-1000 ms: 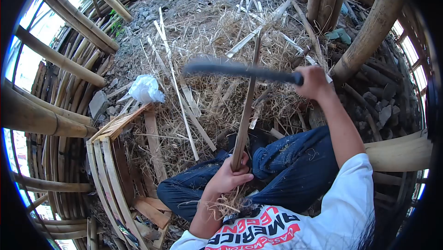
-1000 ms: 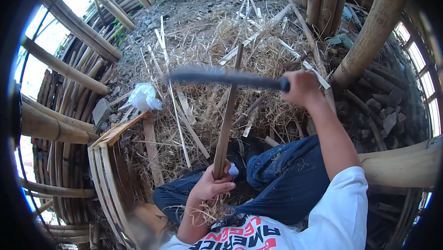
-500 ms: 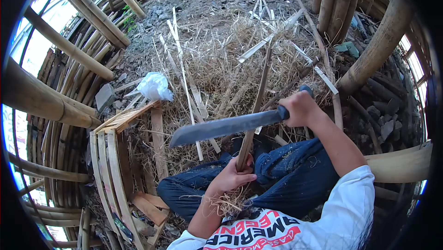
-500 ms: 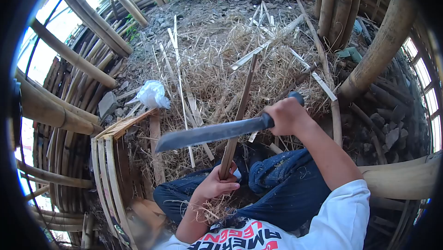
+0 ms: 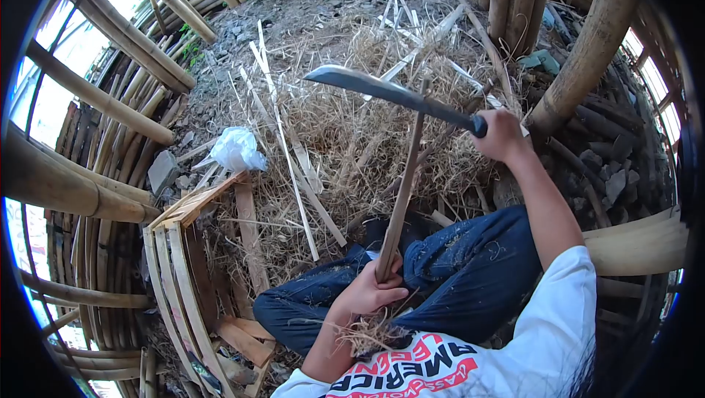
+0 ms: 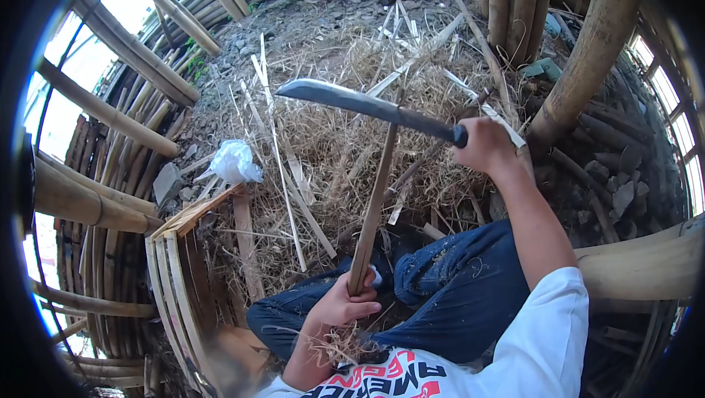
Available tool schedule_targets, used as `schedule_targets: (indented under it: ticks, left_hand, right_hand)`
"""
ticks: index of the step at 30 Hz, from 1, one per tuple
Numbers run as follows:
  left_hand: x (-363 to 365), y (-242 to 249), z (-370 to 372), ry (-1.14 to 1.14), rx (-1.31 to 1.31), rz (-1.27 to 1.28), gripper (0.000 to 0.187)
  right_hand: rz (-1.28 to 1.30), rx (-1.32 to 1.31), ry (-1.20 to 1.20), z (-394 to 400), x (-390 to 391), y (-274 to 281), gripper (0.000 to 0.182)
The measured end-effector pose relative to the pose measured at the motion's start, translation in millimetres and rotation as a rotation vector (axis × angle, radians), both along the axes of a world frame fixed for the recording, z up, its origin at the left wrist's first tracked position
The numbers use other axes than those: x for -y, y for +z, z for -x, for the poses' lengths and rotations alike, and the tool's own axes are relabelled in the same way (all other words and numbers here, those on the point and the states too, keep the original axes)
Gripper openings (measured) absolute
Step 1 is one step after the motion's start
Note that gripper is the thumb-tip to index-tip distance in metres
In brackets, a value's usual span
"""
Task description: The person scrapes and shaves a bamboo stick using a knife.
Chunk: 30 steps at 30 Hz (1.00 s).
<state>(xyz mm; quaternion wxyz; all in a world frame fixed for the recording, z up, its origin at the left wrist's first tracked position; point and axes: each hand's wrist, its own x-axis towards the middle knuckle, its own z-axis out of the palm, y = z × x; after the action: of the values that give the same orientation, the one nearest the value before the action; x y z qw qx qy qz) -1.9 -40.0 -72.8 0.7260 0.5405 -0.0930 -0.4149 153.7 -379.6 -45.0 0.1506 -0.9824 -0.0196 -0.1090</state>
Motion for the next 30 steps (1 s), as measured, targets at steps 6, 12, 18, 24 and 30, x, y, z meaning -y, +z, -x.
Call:
schedule_targets:
  ticks: [6, 12, 18, 24, 30]
  left_hand:
    - [-1, -5, 3, 0.053, -0.118, 0.066, 0.038]
    - [-5, 0, 10, 0.005, 0.012, -0.038, 0.037]
    - [11, -6, 1, 0.013, -0.11, 0.033, 0.038]
    - [8, -3, 0, -0.006, -0.125, 0.043, 0.038]
    - [2, -3, 2, 0.059, 0.091, -0.124, 0.039]
  right_hand:
    - [0.05, 0.021, 0.27, 18, -40, 5, 0.013]
    - [0.06, 0.148, 0.451, -5, -28, -1, 0.015]
    - [0.019, 0.049, -0.044, 8, 6, 4, 0.017]
    - [-0.013, 0.059, 0.306, 19, -17, 2, 0.018]
    - [0.062, -0.039, 0.308, -9, -13, -8, 0.012]
